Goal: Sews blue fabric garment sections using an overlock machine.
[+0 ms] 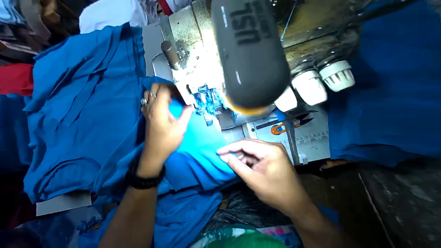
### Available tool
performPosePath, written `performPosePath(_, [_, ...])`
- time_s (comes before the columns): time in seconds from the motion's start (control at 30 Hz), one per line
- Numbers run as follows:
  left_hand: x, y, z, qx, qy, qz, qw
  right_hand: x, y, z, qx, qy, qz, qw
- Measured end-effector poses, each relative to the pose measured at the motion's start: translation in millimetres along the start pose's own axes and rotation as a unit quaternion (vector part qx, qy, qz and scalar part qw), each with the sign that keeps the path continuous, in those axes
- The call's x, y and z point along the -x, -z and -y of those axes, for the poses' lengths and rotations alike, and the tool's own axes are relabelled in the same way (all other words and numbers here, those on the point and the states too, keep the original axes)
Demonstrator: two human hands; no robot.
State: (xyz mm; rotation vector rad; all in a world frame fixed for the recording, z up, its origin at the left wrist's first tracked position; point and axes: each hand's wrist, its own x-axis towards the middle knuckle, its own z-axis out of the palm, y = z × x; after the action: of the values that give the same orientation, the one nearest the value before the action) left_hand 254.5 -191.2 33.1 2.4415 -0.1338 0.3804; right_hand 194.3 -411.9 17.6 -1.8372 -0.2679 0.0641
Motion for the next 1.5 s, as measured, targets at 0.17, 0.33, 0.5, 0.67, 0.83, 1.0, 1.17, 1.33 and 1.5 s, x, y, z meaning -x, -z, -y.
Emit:
performPosePath(0.17, [56,46,2,0.027,-0.051,-0.059,0.997,-18,-8,7,-0.016,-0.006,0.001,1.0])
performPosePath(0.33, [245,54,56,0.092,0.203,-0.335,0.916,-22,3,1,-0.002,0.046,0.004,0.999])
performPosePath(0.5, [285,4,101,0.367,0.41,-0.261,0.793,4,-8,-2,-0.004,-0.083,0.104,0.991])
performPosePath(0.67, [307,134,76,0.203,0.316,-0.188,0.907,20,50,47,0.042,-0.055,0.2,0.977])
performPosePath(0.83, [218,286,101,-0.042,0.144,-0.132,0.98,81,-46,32,-0.059,-0.2,0.178,0.962])
performPosePath(1.0, [136,232,112,-0.077,0.122,-0.161,0.976,146,-111,-26,-0.151,-0.175,0.227,0.946])
performPosePath(1.17, [157,40,-19,-0.013,-0.048,-0.071,0.996,158,-62,3,-0.095,-0.129,0.294,0.942])
performPosePath(1.33, [148,-18,9,-0.073,-0.063,-0.068,0.993,121,-18,2,0.1,-0.143,0.341,0.924])
performPosePath(1.5, [124,65,0,0.086,0.112,0.148,0.979,46,-5,-30,0.101,-0.029,0.057,0.993])
